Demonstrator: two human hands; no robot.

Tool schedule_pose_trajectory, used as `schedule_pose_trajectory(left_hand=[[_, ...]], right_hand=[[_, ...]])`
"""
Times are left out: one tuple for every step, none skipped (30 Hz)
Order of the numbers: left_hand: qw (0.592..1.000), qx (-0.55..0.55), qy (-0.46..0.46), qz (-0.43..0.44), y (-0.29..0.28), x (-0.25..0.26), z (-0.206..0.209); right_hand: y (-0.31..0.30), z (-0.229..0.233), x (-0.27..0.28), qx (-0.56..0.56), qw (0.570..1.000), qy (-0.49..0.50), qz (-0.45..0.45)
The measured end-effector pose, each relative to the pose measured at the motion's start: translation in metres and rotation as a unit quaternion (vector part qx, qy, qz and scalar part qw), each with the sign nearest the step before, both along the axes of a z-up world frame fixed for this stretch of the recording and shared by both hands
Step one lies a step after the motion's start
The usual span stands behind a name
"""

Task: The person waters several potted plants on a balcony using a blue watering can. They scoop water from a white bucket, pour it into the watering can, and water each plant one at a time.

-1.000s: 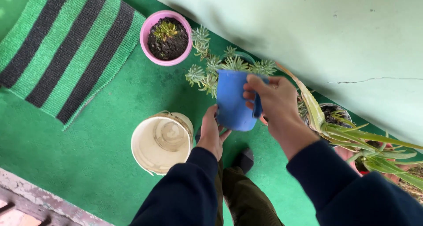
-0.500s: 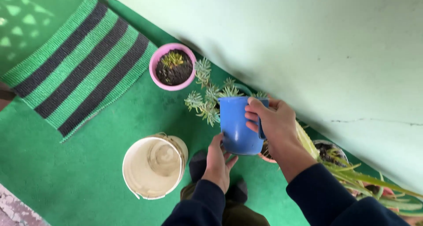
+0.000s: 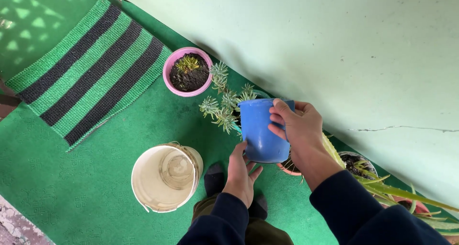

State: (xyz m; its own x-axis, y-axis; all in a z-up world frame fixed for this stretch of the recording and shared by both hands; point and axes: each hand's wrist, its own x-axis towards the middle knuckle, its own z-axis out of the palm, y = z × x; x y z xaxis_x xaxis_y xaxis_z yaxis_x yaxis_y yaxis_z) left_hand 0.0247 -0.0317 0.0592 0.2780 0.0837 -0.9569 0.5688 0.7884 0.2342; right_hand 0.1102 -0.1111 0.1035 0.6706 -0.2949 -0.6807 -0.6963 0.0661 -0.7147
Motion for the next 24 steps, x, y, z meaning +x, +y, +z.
schedule_pose_trajectory(left_hand=[[1.000, 0.000, 0.001, 0.000, 0.000, -0.001, 0.000], [1.000, 0.000, -0.009, -0.002, 0.000, -0.003, 0.000], [1.000, 0.000, -0.018, -0.004, 0.001, -0.006, 0.001], [1.000, 0.001, -0.017, -0.005, 0.001, -0.009, 0.000], [0.999, 0.003, -0.034, -0.022, 0.001, -0.011, 0.000], [0.998, 0.005, -0.050, -0.040, 0.001, -0.014, 0.000], [0.998, 0.004, -0.049, -0.042, 0.001, -0.016, -0.001], [0.998, 0.006, -0.052, -0.046, 0.001, -0.017, -0.002], [0.997, 0.008, -0.054, -0.050, 0.001, -0.018, -0.003], [0.997, 0.008, -0.054, -0.052, 0.000, -0.019, -0.006], [0.997, 0.007, -0.060, -0.049, -0.001, -0.019, -0.010], [0.997, 0.004, -0.064, -0.046, -0.003, -0.022, -0.013], [0.997, 0.002, -0.062, -0.047, -0.002, -0.024, -0.013], [0.997, 0.007, -0.069, -0.045, -0.002, -0.024, -0.013], [0.996, 0.012, -0.075, -0.043, -0.002, -0.025, -0.015], [0.996, 0.010, -0.075, -0.044, -0.002, -0.027, -0.018], [0.995, 0.018, -0.086, -0.046, -0.001, -0.030, -0.022], [0.994, 0.029, -0.099, -0.049, 0.000, -0.031, -0.025], [0.993, 0.028, -0.099, -0.050, 0.000, -0.034, -0.029], [0.993, 0.029, -0.107, -0.044, 0.000, -0.034, -0.034], [0.992, 0.030, -0.116, -0.038, 0.001, -0.034, -0.039], [0.991, 0.031, -0.124, -0.039, 0.002, -0.032, -0.043], [0.989, 0.031, -0.132, -0.053, 0.004, -0.031, -0.047], [0.988, 0.029, -0.135, -0.068, 0.003, -0.035, -0.051]], right_hand=[[0.000, 0.000, -0.001, 0.000, 1.000, 0.001, 0.000], [0.000, 0.000, -0.003, 0.000, 1.000, -0.003, 0.000], [-0.001, 0.000, -0.005, -0.001, 1.000, -0.007, 0.001], [-0.006, -0.008, -0.008, 0.000, 1.000, -0.005, -0.001], [-0.012, -0.016, -0.011, 0.003, 0.999, -0.042, 0.032], [-0.018, -0.024, -0.014, 0.005, 0.995, -0.077, 0.064], [-0.019, -0.026, -0.016, 0.004, 0.995, -0.076, 0.062], [-0.020, -0.028, -0.017, 0.006, 0.995, -0.084, 0.060], [-0.021, -0.030, -0.018, 0.009, 0.994, -0.092, 0.057], [-0.020, -0.029, -0.020, 0.009, 0.994, -0.092, 0.055], [-0.020, -0.028, -0.022, 0.002, 0.995, -0.094, 0.045], [-0.020, -0.027, -0.026, -0.005, 0.995, -0.093, 0.037], [-0.019, -0.026, -0.029, -0.007, 0.995, -0.091, 0.036], [-0.018, -0.027, -0.031, -0.014, 0.994, -0.099, 0.035], [-0.017, -0.027, -0.033, -0.021, 0.993, -0.108, 0.035], [-0.018, -0.032, -0.034, -0.023, 0.993, -0.107, 0.034], [-0.018, -0.037, -0.035, -0.040, 0.992, -0.115, 0.036], [-0.018, -0.042, -0.036, -0.055, 0.990, -0.125, 0.039], [-0.017, -0.041, -0.041, -0.055, 0.990, -0.125, 0.038], [-0.016, -0.041, -0.044, -0.078, 0.988, -0.129, 0.041], [-0.015, -0.042, -0.046, -0.100, 0.985, -0.132, 0.044], [-0.014, -0.045, -0.048, -0.100, 0.984, -0.141, 0.042], [-0.013, -0.048, -0.049, -0.103, 0.982, -0.154, 0.035], [-0.013, -0.051, -0.056, -0.108, 0.981, -0.161, 0.028]])
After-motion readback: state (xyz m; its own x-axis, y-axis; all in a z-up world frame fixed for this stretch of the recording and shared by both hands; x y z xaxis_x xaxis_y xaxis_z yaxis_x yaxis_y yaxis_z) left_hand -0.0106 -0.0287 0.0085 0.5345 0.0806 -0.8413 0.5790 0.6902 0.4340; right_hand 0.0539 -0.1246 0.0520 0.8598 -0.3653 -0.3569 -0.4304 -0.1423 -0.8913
